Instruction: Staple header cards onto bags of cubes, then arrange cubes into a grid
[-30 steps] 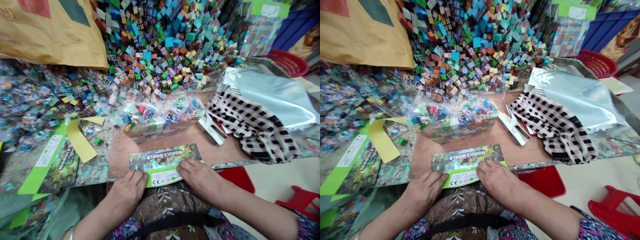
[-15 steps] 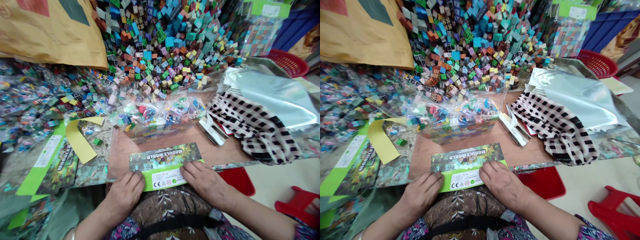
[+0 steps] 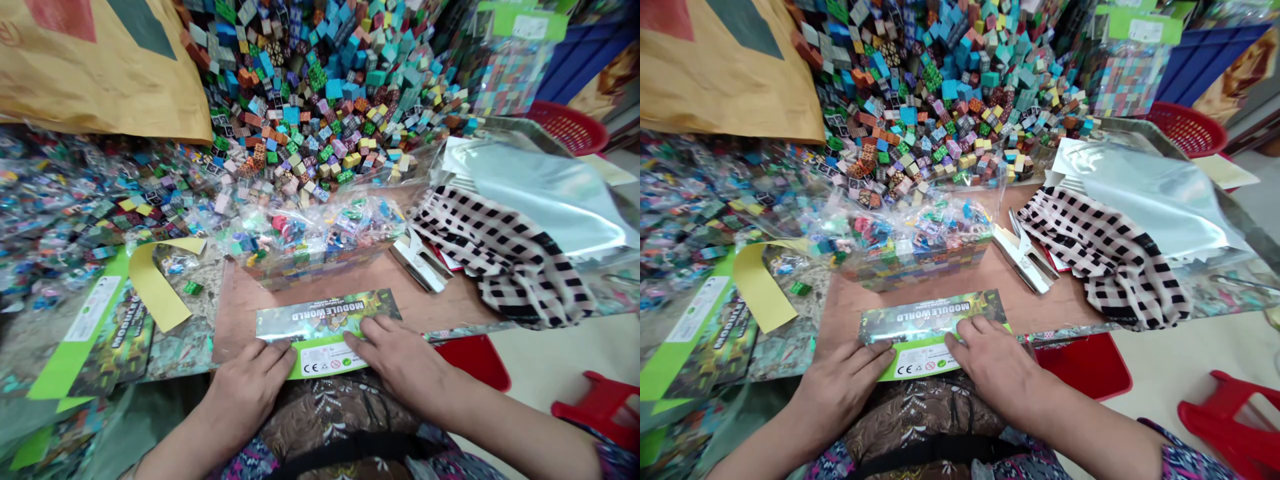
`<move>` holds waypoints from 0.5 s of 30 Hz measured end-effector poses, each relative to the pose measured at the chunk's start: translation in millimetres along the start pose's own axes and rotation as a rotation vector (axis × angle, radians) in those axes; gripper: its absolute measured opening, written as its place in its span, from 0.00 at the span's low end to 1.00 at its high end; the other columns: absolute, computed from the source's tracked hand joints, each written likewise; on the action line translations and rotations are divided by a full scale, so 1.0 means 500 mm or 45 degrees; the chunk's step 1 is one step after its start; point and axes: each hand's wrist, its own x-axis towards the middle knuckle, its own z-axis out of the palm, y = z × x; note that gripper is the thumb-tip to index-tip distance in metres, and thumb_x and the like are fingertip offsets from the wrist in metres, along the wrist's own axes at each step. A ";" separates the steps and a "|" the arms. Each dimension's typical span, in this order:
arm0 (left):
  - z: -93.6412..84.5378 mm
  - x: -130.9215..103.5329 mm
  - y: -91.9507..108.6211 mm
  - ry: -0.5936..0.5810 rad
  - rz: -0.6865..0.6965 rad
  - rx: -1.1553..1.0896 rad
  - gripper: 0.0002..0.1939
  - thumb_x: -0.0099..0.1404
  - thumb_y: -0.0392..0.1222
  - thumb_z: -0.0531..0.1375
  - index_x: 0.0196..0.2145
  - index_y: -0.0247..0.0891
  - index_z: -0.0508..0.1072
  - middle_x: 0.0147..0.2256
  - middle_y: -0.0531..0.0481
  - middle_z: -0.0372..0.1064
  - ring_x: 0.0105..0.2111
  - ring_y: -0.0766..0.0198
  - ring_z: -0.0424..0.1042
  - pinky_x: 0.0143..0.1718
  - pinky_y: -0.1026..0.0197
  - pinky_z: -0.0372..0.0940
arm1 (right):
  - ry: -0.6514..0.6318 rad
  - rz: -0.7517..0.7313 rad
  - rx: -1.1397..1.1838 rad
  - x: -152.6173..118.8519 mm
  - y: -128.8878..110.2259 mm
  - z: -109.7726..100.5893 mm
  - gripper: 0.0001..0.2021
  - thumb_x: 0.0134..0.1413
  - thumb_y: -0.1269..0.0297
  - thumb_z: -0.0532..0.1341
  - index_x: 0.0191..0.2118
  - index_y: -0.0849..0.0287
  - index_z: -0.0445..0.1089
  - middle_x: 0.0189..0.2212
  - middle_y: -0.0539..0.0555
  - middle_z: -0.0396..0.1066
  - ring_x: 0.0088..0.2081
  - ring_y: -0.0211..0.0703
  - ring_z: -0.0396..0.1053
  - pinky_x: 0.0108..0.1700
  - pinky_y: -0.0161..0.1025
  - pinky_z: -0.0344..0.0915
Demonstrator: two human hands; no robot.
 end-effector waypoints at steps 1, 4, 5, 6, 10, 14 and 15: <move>0.001 0.000 -0.001 0.000 -0.002 -0.008 0.14 0.71 0.32 0.49 0.46 0.34 0.73 0.44 0.45 0.76 0.38 0.57 0.67 0.37 0.56 0.67 | -0.049 0.021 0.036 0.004 0.001 -0.002 0.17 0.54 0.73 0.62 0.50 0.59 0.71 0.35 0.56 0.69 0.36 0.46 0.63 0.35 0.40 0.62; 0.002 0.001 -0.002 0.008 -0.008 -0.023 0.13 0.71 0.32 0.50 0.46 0.34 0.73 0.43 0.45 0.76 0.37 0.57 0.68 0.36 0.56 0.68 | -0.108 0.078 0.110 0.011 -0.001 -0.012 0.16 0.54 0.73 0.62 0.49 0.59 0.72 0.37 0.57 0.69 0.38 0.47 0.64 0.37 0.41 0.63; 0.001 0.002 -0.001 0.015 -0.010 -0.031 0.13 0.70 0.31 0.50 0.46 0.33 0.73 0.43 0.44 0.76 0.38 0.56 0.68 0.37 0.56 0.68 | -0.110 0.081 0.122 0.011 -0.002 -0.015 0.16 0.54 0.74 0.62 0.49 0.60 0.72 0.38 0.57 0.70 0.39 0.47 0.64 0.38 0.42 0.64; 0.000 0.002 0.000 0.029 -0.008 -0.043 0.13 0.71 0.31 0.50 0.46 0.33 0.73 0.42 0.44 0.76 0.39 0.56 0.69 0.37 0.56 0.69 | -0.110 0.073 0.124 0.010 -0.004 -0.019 0.15 0.54 0.75 0.61 0.48 0.60 0.72 0.40 0.58 0.70 0.39 0.47 0.65 0.39 0.43 0.65; -0.003 0.003 0.006 0.062 0.006 -0.118 0.14 0.72 0.32 0.48 0.46 0.31 0.72 0.39 0.43 0.76 0.40 0.58 0.70 0.42 0.56 0.70 | -0.136 0.014 0.074 0.005 -0.011 -0.024 0.13 0.52 0.79 0.62 0.44 0.63 0.72 0.39 0.58 0.72 0.38 0.46 0.67 0.37 0.42 0.68; 0.002 0.003 0.009 0.059 0.006 -0.125 0.14 0.72 0.32 0.48 0.44 0.31 0.72 0.36 0.44 0.75 0.36 0.60 0.71 0.38 0.58 0.70 | -0.120 -0.034 -0.073 0.006 -0.020 -0.014 0.11 0.52 0.81 0.60 0.41 0.65 0.71 0.36 0.59 0.72 0.35 0.46 0.68 0.31 0.40 0.68; 0.004 0.003 0.009 0.060 0.015 -0.112 0.14 0.72 0.32 0.48 0.44 0.31 0.72 0.36 0.44 0.75 0.35 0.60 0.71 0.36 0.58 0.71 | -0.104 -0.030 -0.139 0.007 -0.023 -0.011 0.11 0.52 0.81 0.59 0.41 0.66 0.71 0.36 0.60 0.72 0.34 0.47 0.68 0.30 0.40 0.67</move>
